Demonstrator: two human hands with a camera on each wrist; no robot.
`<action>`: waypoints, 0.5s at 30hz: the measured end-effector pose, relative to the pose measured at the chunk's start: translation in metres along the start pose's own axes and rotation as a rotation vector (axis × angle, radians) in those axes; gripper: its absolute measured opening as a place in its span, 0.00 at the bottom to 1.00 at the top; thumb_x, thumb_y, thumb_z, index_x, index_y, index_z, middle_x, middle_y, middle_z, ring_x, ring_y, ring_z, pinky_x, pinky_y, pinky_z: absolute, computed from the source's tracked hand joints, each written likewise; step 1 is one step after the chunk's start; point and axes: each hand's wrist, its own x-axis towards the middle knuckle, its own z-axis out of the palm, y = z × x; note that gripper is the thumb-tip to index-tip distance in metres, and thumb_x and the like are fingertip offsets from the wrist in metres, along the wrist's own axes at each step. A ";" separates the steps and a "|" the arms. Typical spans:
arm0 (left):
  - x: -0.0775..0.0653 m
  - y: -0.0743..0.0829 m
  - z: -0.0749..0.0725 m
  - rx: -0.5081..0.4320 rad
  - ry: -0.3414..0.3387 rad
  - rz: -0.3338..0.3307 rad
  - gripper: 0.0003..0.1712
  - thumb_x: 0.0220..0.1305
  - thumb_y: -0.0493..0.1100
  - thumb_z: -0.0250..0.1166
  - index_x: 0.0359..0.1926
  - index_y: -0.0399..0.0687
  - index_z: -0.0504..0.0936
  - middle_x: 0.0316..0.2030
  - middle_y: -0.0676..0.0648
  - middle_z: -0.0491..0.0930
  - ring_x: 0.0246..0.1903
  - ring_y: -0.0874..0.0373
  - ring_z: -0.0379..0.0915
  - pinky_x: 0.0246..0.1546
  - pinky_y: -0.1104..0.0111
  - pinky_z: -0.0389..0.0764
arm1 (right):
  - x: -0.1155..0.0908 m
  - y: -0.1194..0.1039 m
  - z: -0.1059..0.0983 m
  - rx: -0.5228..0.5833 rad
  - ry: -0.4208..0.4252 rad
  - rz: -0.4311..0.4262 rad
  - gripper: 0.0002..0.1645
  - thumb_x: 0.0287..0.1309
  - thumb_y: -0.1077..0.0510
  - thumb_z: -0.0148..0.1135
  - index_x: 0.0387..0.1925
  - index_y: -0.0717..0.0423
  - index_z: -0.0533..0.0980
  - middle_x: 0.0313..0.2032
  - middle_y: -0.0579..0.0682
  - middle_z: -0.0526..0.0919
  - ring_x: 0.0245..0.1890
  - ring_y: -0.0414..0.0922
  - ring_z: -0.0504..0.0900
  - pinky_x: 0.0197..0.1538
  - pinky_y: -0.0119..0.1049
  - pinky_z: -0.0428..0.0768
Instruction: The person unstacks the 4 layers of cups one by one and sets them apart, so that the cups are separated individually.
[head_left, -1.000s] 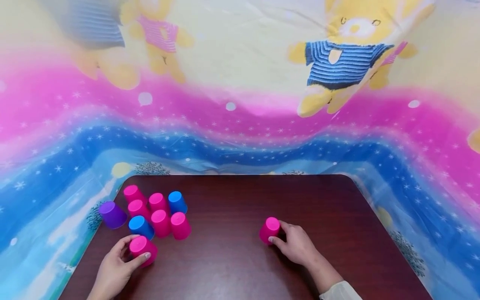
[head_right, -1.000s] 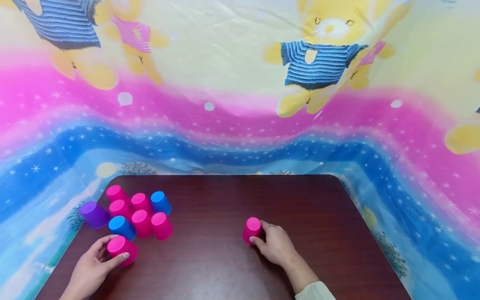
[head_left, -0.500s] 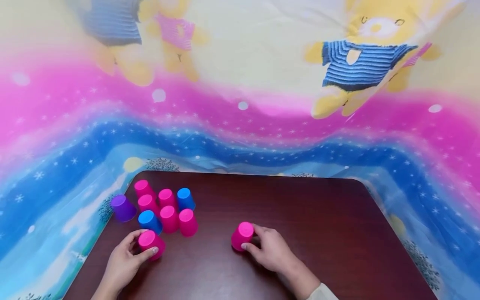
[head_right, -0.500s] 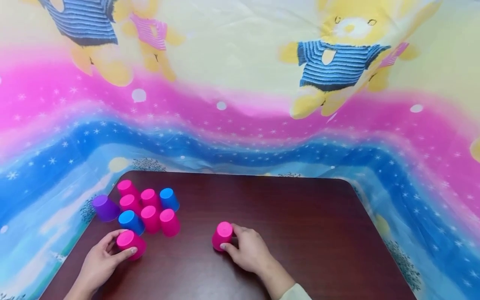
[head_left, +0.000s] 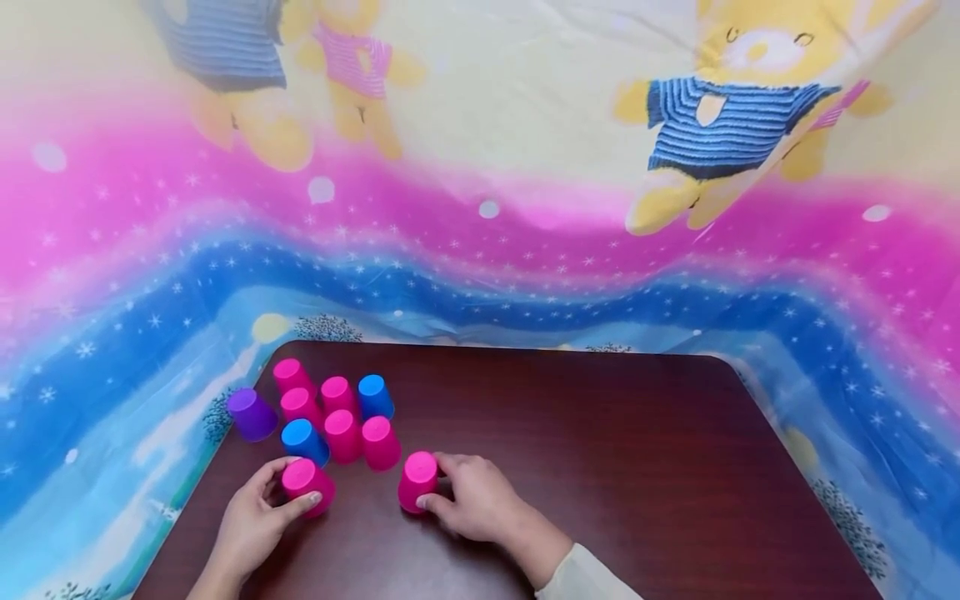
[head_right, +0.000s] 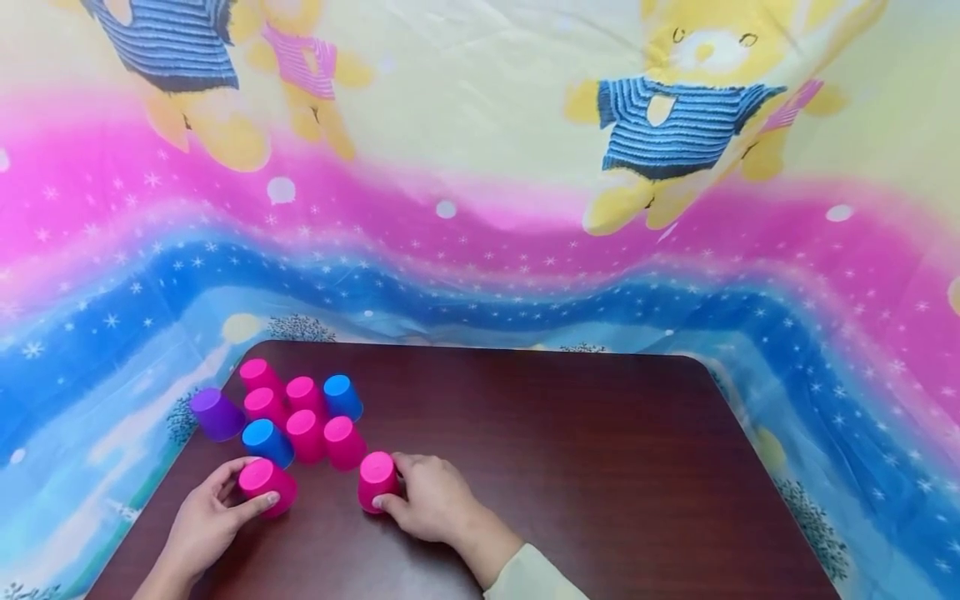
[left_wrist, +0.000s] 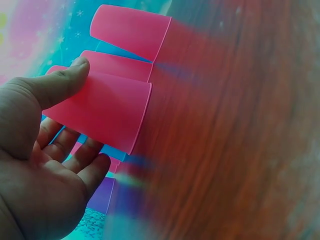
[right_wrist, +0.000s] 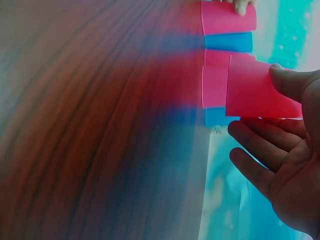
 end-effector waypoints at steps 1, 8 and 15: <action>0.000 -0.001 0.000 -0.004 0.003 0.005 0.49 0.55 0.60 0.80 0.70 0.44 0.70 0.63 0.34 0.77 0.60 0.36 0.74 0.52 0.50 0.85 | 0.002 -0.003 0.002 -0.002 -0.005 -0.005 0.34 0.64 0.38 0.69 0.64 0.51 0.77 0.53 0.44 0.87 0.51 0.40 0.86 0.55 0.39 0.83; -0.001 -0.004 0.005 -0.032 0.001 0.004 0.47 0.54 0.60 0.80 0.69 0.45 0.71 0.62 0.36 0.79 0.60 0.40 0.75 0.53 0.54 0.85 | 0.017 -0.017 0.018 -0.011 -0.054 -0.028 0.35 0.63 0.36 0.69 0.65 0.49 0.77 0.53 0.41 0.86 0.51 0.38 0.85 0.56 0.37 0.82; 0.001 -0.002 0.000 -0.043 0.006 -0.004 0.47 0.55 0.58 0.81 0.69 0.46 0.70 0.63 0.35 0.77 0.61 0.37 0.74 0.51 0.54 0.86 | 0.035 -0.037 0.032 -0.077 -0.070 -0.044 0.37 0.63 0.34 0.67 0.66 0.49 0.76 0.55 0.41 0.86 0.53 0.40 0.84 0.57 0.37 0.82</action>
